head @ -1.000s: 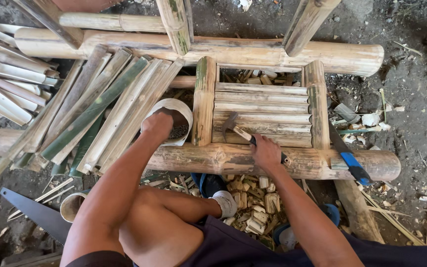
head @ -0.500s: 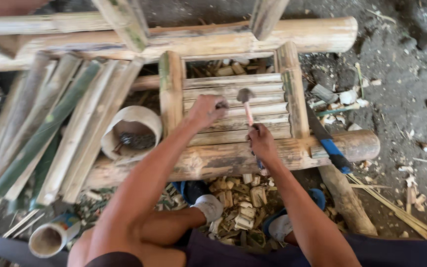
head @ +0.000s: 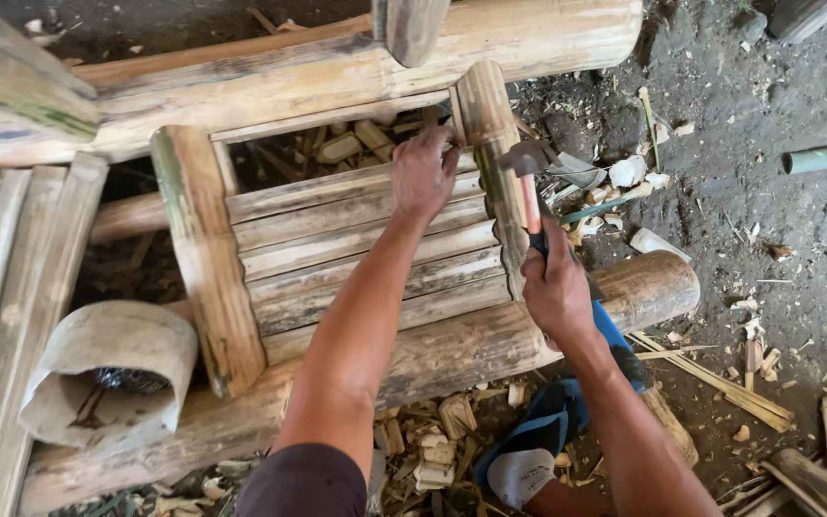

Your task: The person assembles a bamboo structure by placing split bamboo slats into a frame, sawing them to size, and hammering nails to secure them. The person repeatedly picks up slats, positions them, cuts them with a hand saw, and fastens them with a hammer and nails.

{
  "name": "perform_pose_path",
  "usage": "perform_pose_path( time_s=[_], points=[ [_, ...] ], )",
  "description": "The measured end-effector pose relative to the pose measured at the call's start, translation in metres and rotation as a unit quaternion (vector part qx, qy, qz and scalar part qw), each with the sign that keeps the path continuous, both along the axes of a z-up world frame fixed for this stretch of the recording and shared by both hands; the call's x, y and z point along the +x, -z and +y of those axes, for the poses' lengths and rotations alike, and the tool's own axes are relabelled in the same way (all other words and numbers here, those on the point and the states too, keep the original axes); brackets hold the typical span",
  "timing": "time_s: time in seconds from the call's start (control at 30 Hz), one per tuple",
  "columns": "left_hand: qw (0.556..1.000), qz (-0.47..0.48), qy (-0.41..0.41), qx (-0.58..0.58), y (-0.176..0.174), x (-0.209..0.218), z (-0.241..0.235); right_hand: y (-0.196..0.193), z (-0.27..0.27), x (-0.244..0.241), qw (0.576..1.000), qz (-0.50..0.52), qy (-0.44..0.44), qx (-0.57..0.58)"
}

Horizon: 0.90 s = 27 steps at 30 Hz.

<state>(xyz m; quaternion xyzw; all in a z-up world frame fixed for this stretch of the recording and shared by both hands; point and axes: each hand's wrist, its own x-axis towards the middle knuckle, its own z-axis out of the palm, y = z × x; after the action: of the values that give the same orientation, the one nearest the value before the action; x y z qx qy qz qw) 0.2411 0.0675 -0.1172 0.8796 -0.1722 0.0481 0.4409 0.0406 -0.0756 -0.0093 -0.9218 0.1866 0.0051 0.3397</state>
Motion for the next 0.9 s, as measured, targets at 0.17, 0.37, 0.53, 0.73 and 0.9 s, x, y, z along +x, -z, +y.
perform_pose_path(
  time_s=[0.17, 0.37, 0.53, 0.73, 0.9],
  points=[
    [0.986, 0.077, 0.029, 0.144, -0.001, -0.007, -0.004, -0.018, 0.005, 0.01, 0.998, -0.029, -0.048, -0.032],
    [0.987, 0.044, 0.042, 0.152, -0.01, -0.006, -0.002, -0.021, 0.013, 0.027, 0.996, 0.0, -0.08, -0.044],
    [0.99, 0.025, 0.046, 0.131, -0.008, -0.002, -0.001, -0.016, 0.017, 0.032, 0.991, 0.021, -0.102, -0.078],
    [0.977, 0.118, 0.046, 0.172, 0.008, -0.005, 0.0, -0.009, 0.019, 0.029, 0.988, 0.129, -0.063, -0.06],
    [0.997, -0.019, 0.029, 0.066, 0.008, -0.001, -0.001, -0.011, 0.025, 0.031, 0.994, -0.069, -0.076, -0.037]
  ],
)
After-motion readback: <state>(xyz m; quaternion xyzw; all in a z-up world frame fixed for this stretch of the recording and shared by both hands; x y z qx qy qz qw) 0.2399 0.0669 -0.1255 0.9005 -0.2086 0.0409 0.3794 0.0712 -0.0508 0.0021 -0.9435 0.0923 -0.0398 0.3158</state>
